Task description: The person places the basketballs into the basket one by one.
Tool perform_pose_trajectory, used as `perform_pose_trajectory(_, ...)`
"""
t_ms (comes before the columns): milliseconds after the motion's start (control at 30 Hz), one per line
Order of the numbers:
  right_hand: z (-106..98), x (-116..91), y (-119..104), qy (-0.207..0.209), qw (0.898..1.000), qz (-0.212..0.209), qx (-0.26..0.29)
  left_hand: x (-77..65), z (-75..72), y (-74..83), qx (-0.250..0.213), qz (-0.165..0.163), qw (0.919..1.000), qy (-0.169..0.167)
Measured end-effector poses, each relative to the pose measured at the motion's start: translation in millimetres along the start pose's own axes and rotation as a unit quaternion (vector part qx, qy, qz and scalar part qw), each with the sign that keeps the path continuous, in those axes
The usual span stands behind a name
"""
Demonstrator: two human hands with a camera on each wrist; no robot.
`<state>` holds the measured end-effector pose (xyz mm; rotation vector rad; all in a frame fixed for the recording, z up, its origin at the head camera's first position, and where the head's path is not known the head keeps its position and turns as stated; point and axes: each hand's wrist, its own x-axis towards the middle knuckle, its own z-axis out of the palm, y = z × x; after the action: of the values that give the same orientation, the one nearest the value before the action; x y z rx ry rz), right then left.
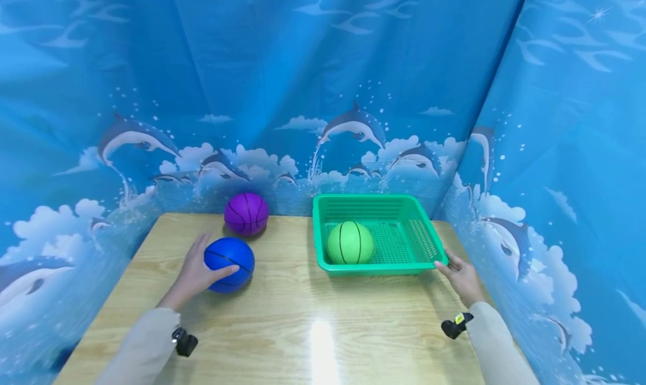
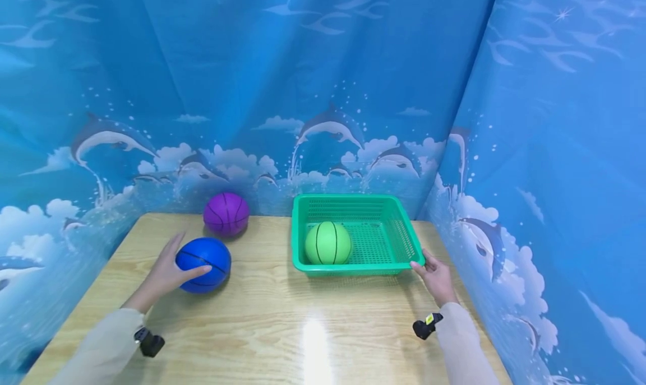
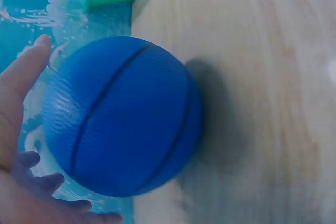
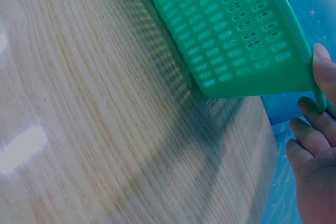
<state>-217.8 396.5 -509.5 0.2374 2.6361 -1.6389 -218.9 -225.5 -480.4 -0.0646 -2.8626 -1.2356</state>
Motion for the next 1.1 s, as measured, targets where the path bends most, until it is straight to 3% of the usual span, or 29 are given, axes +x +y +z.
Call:
perform_pose_trajectory(433, 0, 0, 0, 0.002, 1.0, 0.001, -0.005, -7.7, 12.0, -28.2, -0.057, -0.067, 0.9956, -0.032)
perform_pose_trajectory(867, 0, 1, 1, 0.006, 1.0, -0.001, -0.007, -7.2, 14.5, -34.5, -0.079, -0.102, 0.9904, -0.048)
perform_pose_trajectory(1100, 1, -1, 1, 0.008, 1.0, 0.002, -0.002, -7.4, 15.2, -37.0, -0.077, -0.107, 0.9905, -0.037)
